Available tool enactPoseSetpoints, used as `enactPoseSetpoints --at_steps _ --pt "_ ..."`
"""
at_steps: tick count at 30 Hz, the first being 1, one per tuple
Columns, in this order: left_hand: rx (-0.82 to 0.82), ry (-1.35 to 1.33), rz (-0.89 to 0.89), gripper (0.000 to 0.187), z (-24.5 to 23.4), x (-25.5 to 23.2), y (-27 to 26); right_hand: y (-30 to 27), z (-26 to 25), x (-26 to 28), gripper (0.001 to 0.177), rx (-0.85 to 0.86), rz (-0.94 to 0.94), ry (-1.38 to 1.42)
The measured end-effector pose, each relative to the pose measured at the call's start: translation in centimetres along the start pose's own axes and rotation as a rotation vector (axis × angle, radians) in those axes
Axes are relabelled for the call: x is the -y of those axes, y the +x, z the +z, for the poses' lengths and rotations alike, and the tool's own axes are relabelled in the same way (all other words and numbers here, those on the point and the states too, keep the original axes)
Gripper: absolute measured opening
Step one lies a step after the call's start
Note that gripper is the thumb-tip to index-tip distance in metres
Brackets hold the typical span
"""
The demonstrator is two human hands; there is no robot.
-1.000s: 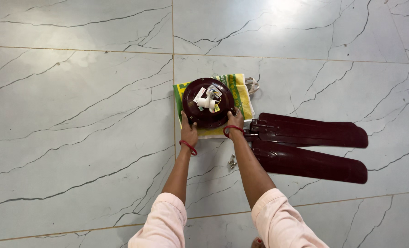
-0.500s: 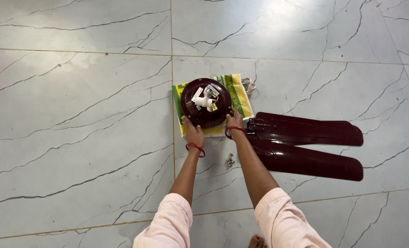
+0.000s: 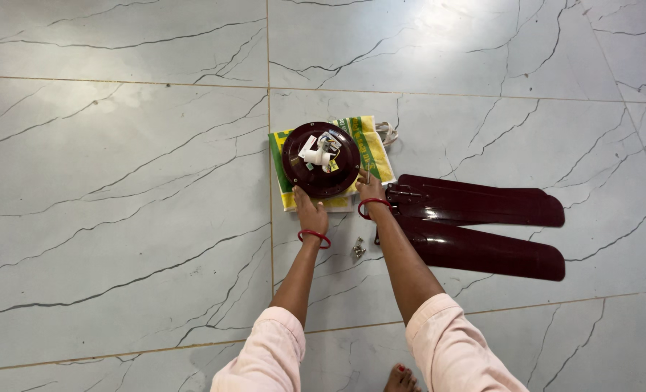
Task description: The person attaches maroon fan blades to a ceiling fan motor housing using a screwdriver. They secure each blade one by one, tightening the screws to fasten them to the central hub.
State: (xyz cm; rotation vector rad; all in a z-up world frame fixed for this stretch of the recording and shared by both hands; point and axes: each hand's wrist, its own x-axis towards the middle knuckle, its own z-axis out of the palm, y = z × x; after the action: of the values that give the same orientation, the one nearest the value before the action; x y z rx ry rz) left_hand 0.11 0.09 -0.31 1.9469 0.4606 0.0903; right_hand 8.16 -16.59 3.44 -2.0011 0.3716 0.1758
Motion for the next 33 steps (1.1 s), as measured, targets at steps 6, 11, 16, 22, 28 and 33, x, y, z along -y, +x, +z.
enactPoseSetpoints --at_steps 6,11,16,22,28,33 --pt "0.009 -0.066 0.088 0.088 0.1 1.4 0.8 -0.6 0.2 0.9 0.053 0.002 0.066 -0.078" --pt "0.051 -0.084 0.044 0.088 -0.1 1.7 0.6 0.1 0.1 0.4 0.053 0.039 0.001 -0.058" --pt "0.071 -0.104 0.053 0.086 -0.1 1.5 0.2 0.5 -0.5 0.7 0.051 0.036 0.001 -0.133" --pt "0.085 -0.074 0.119 0.086 1.2 2.4 -0.1 0.6 -1.5 1.9 0.048 0.096 -0.033 -0.15" --pt "0.113 -0.032 0.101 0.085 3.6 2.4 -1.7 0.0 -2.9 2.6 0.048 0.191 -0.056 -0.286" --pt "0.149 -0.036 0.039 0.086 5.1 1.4 -3.4 -0.6 -5.4 3.8 0.047 0.264 -0.137 -0.464"
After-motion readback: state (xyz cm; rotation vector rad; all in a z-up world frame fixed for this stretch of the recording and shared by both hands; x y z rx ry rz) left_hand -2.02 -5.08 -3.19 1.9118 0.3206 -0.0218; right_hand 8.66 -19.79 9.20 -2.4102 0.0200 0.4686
